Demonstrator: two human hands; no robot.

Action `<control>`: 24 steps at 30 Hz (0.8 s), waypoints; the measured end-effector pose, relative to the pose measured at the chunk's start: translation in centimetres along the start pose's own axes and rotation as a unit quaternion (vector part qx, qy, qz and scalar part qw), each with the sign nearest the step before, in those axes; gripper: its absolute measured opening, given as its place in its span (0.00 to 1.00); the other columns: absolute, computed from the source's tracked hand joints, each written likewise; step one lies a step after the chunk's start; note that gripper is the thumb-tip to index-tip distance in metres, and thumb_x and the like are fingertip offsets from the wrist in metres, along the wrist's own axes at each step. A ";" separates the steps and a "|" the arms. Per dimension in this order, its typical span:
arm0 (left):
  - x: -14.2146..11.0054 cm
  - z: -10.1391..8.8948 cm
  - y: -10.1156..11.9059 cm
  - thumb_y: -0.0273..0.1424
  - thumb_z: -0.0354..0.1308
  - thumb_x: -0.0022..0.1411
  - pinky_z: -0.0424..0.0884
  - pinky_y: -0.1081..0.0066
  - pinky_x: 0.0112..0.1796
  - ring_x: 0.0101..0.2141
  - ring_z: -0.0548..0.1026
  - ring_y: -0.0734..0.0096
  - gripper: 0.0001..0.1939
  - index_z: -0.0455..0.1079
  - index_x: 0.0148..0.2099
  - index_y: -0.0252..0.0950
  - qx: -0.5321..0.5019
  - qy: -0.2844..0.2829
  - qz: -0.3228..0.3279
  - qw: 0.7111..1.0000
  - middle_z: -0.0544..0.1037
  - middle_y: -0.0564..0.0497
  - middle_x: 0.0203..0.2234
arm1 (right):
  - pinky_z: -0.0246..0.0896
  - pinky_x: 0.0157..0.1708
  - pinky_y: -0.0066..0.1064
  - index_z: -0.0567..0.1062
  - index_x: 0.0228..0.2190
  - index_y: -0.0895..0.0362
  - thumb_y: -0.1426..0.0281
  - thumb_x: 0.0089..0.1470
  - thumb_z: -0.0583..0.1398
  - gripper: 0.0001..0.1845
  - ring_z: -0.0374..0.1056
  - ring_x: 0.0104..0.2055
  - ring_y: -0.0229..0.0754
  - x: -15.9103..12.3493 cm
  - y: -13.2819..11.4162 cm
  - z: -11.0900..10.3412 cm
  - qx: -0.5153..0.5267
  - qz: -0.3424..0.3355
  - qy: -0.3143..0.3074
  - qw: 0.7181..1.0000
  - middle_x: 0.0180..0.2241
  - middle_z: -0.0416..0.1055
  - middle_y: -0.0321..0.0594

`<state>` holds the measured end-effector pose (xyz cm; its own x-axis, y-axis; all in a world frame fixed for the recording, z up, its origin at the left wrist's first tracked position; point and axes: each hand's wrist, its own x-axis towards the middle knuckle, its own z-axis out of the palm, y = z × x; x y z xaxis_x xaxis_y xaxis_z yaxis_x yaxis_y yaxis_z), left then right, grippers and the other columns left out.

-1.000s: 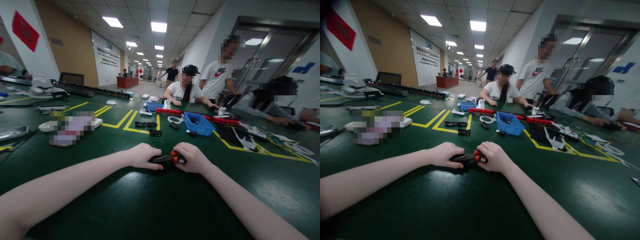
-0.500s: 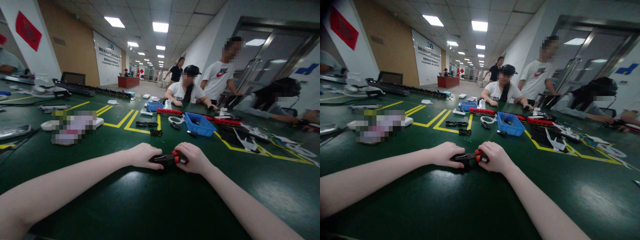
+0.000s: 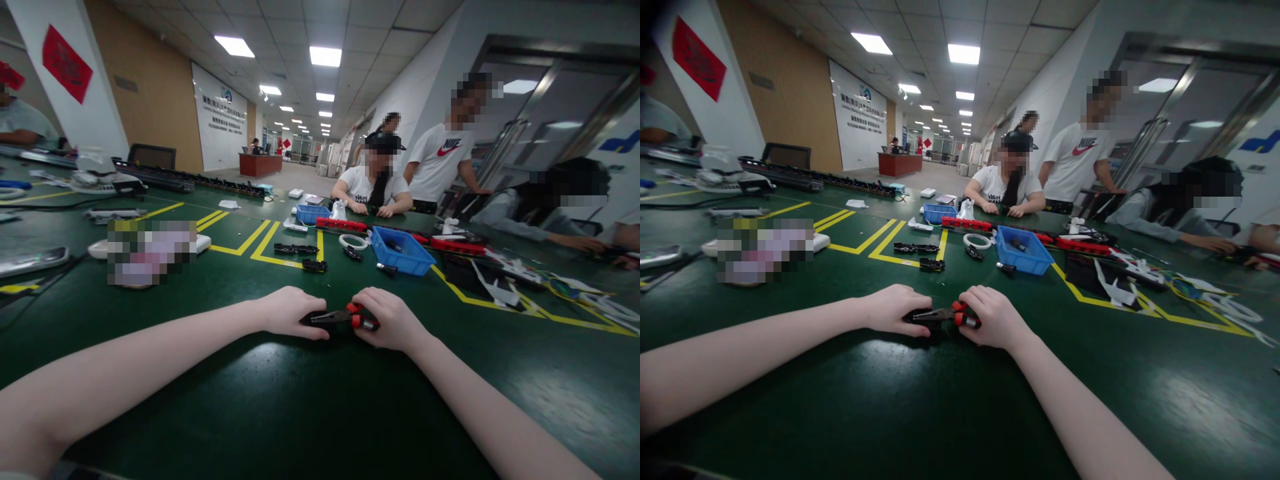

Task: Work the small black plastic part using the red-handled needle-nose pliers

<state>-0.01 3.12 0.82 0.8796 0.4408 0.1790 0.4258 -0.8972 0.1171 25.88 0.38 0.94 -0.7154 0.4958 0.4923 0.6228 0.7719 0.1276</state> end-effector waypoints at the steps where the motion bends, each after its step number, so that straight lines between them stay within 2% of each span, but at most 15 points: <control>1: 0.0 0.0 0.0 0.51 0.52 0.64 0.58 0.74 0.26 0.27 0.72 0.69 0.20 0.63 0.37 0.38 0.001 0.000 0.000 1.000 0.74 0.53 0.27 | 0.65 0.36 0.38 0.69 0.38 0.57 0.69 0.46 0.61 0.14 0.69 0.35 0.46 0.0 0.0 0.0 0.000 -0.001 -0.001 1.000 0.35 0.73 0.46; 24: 0.0 0.2 -0.2 0.52 0.52 0.64 0.56 0.73 0.25 0.26 0.71 0.69 0.21 0.62 0.36 0.38 0.006 0.007 0.011 1.000 0.73 0.53 0.26 | 0.64 0.35 0.38 0.70 0.38 0.58 0.70 0.44 0.61 0.15 0.68 0.35 0.46 0.1 0.0 -0.2 -0.011 -0.001 -0.017 1.000 0.36 0.73 0.47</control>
<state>-0.05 3.28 0.58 0.8857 0.4212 0.1951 0.4089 -0.9069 0.1016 25.88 0.38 1.14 -0.7271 0.5075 0.4623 0.6273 0.7647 0.1472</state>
